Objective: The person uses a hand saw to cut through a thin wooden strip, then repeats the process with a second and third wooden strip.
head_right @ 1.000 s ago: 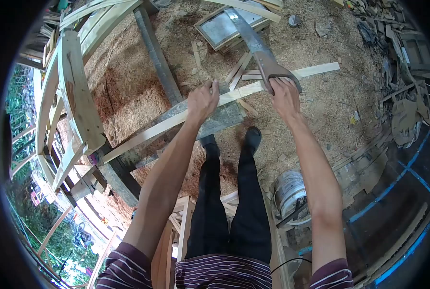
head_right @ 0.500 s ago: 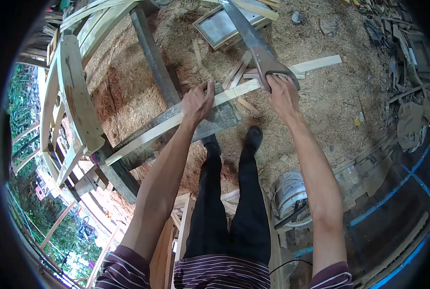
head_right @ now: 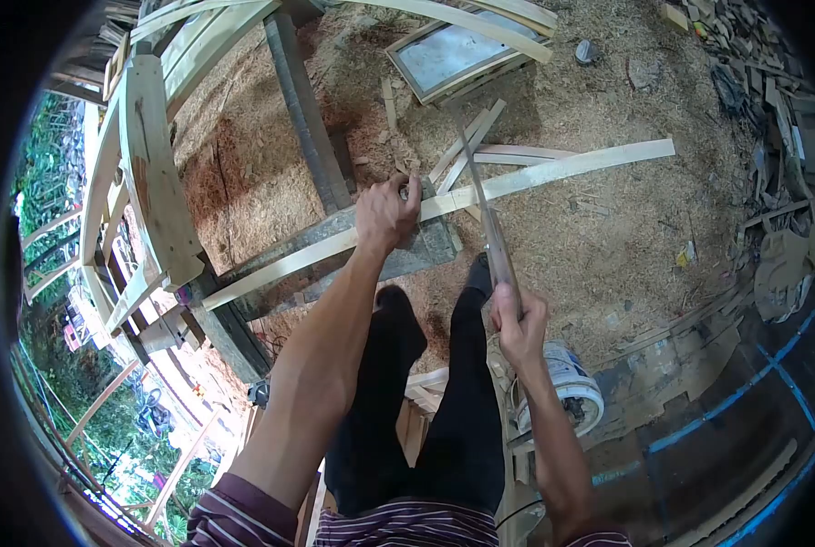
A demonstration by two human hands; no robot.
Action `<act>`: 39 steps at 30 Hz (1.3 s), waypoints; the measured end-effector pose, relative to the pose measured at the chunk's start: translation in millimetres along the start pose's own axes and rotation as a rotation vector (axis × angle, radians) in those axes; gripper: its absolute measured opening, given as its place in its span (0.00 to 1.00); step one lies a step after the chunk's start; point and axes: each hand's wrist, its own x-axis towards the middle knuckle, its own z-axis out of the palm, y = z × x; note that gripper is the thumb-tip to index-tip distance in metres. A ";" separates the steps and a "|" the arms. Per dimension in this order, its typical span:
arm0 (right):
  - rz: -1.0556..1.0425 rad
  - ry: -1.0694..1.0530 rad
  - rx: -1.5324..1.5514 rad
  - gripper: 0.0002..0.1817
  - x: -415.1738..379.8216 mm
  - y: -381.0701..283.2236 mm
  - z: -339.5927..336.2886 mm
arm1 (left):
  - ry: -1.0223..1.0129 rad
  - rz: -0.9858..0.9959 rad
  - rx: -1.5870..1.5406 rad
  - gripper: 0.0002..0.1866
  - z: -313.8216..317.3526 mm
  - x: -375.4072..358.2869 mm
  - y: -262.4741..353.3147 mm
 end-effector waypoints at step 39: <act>-0.309 0.052 -0.248 0.20 3.0 50.9 30.3 | -0.111 0.281 -0.061 0.30 -0.5 4.7 -10.2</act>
